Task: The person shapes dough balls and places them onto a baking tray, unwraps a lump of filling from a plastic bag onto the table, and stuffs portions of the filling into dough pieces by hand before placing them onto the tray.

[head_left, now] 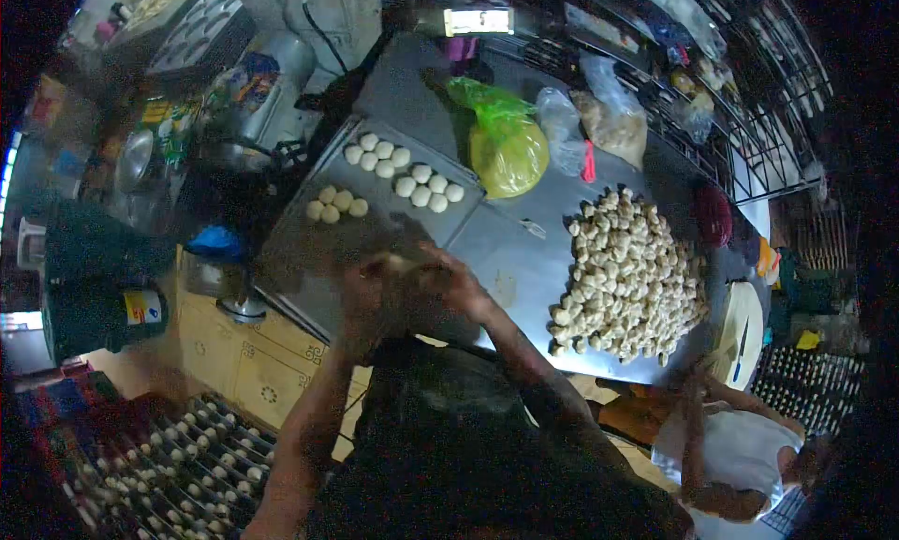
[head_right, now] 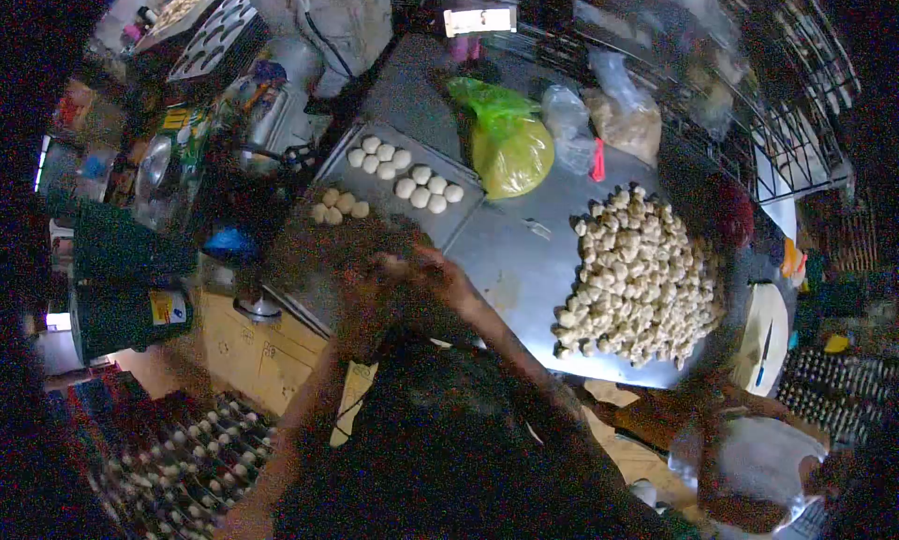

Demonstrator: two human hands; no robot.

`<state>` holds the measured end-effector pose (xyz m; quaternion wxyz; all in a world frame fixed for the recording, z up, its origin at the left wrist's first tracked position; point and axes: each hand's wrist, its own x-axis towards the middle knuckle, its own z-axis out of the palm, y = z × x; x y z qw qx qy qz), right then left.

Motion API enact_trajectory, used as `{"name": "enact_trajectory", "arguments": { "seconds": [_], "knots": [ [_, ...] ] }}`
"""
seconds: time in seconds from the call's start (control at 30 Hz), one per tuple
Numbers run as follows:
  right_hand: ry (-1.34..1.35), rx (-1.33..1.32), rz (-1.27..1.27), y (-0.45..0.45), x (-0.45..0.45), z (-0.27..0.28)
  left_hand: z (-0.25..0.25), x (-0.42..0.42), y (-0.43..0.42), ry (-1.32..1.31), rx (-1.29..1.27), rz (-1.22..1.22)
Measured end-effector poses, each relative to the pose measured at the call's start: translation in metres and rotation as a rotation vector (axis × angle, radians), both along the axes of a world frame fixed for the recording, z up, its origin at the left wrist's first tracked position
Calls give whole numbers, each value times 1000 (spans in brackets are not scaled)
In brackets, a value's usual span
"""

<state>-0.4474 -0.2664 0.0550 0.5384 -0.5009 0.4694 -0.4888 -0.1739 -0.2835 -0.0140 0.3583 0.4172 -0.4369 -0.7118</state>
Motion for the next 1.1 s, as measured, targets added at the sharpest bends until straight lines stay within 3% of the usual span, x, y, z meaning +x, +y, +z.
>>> {"name": "enact_trajectory", "arguments": {
  "seconds": [0.03,0.07,0.1,0.13,0.2,0.23,0.33,0.37,0.4,0.43,0.47,0.53,0.57,0.6,0.7,0.77,0.8,0.87,0.9,0.93,0.97,1.0,1.07,1.1],
  "knots": [
    [-188,43,-3,2,7,0,-46,-9,-64,214,-13,133],
    [-374,79,-16,4,12,-1,28,-1,-74,219,-10,112],
    [-555,103,-36,3,12,3,116,-7,-75,288,-20,266],
    [-540,87,-70,4,7,8,92,5,-104,306,-18,231],
    [-374,400,-149,12,-8,46,43,31,-164,-1219,-1074,-394],
    [-295,559,-180,15,-16,57,30,26,-173,-1197,-1091,-397],
    [-49,514,-259,28,-58,40,57,12,-161,-1350,-1256,-429],
    [-53,512,-268,32,-80,10,68,12,-151,-1409,-1307,-449],
    [348,170,-357,37,-106,-30,76,12,-140,-1469,-1357,-475],
    [743,-179,-432,34,-116,-33,80,10,-133,-1528,-1407,-504],
    [738,-173,-441,32,-129,-36,78,9,-130,-1526,-1414,-516],
    [1178,-96,-593,8,-149,9,72,8,-132,-1559,-1372,-481],
    [1169,-104,-597,9,-159,5,70,4,-133,-1581,-1351,-457],
    [1240,-127,-548,10,-171,-3,100,-16,-133,-1594,-1360,-453],
    [1369,-180,-459,13,-199,-14,187,-99,-98,-1124,-743,-256],
    [1077,158,-241,29,-207,0,240,-152,-93,-779,-347,-112],
    [1037,198,-198,38,-217,-14,170,-125,-95,-784,-353,-98],
    [996,227,-152,52,-237,-48,61,-241,-160,-383,-339,-40],
    [639,423,-255,56,-245,-55,-4,-235,-172,-179,-330,-13],
    [273,606,-343,56,-253,-57,0,-271,-188,-393,-347,41],
    [277,600,-336,55,-259,-60,7,-308,-209,-608,-359,95],
    [322,487,-416,51,-261,-56,2,-331,-235,-606,-360,105],
    [400,261,-573,44,-259,-41,-20,-364,-270,-786,-634,176],
    [396,258,-568,38,-258,-32,-17,-372,-268,-791,-636,181]
  ]
}}
